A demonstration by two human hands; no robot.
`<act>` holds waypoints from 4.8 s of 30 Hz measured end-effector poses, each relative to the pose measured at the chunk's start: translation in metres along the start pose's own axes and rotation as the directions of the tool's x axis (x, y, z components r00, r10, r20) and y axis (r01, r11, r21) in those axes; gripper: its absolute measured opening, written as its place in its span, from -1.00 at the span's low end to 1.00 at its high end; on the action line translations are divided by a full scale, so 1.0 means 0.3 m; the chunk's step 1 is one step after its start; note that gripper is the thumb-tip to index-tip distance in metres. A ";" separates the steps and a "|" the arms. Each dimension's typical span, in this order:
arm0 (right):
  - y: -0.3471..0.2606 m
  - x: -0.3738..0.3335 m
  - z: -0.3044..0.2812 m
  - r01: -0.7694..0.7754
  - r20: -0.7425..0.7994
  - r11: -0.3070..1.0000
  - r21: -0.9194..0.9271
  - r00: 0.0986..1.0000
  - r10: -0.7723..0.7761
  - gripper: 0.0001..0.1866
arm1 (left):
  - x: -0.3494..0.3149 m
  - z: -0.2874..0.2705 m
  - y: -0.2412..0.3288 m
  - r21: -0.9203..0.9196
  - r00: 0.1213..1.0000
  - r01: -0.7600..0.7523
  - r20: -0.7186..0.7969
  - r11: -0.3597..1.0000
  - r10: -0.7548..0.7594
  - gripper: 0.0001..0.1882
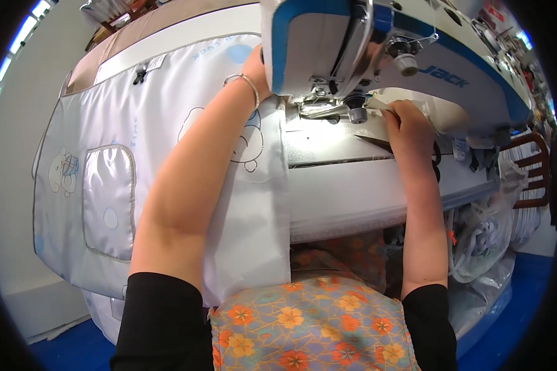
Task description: Sewing a printed textile item using an industrial sewing machine and then placing it into a clear plastic bag.
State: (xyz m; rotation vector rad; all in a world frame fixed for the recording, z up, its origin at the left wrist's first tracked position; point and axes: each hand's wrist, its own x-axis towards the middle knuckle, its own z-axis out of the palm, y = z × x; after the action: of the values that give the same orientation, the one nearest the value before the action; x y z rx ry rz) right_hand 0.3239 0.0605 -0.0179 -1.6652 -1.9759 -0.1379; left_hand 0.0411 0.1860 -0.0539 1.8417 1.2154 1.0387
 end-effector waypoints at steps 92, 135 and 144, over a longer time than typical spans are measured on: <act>-0.211 0.014 -0.082 0.235 -0.024 0.836 0.495 0.966 -0.258 -0.73 | -0.511 0.047 0.252 0.654 0.927 -0.333 0.095 0.679 0.363 -0.80; -0.314 -0.381 -0.162 0.139 0.133 0.666 0.733 0.931 -0.341 -0.75 | -0.489 0.064 0.346 0.653 0.915 -0.390 0.197 0.649 0.351 -0.72; -0.336 -0.298 -0.112 0.192 0.075 0.683 0.705 0.937 -0.340 -0.73 | -0.498 -0.004 0.350 0.588 0.871 -0.482 0.247 0.649 0.424 -0.69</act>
State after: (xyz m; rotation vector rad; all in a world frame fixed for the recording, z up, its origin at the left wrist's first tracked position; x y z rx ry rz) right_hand 0.2481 -0.0552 -0.0046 -0.9145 -2.0425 0.6272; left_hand 0.0446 0.0118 0.0007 2.8163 1.1564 0.8208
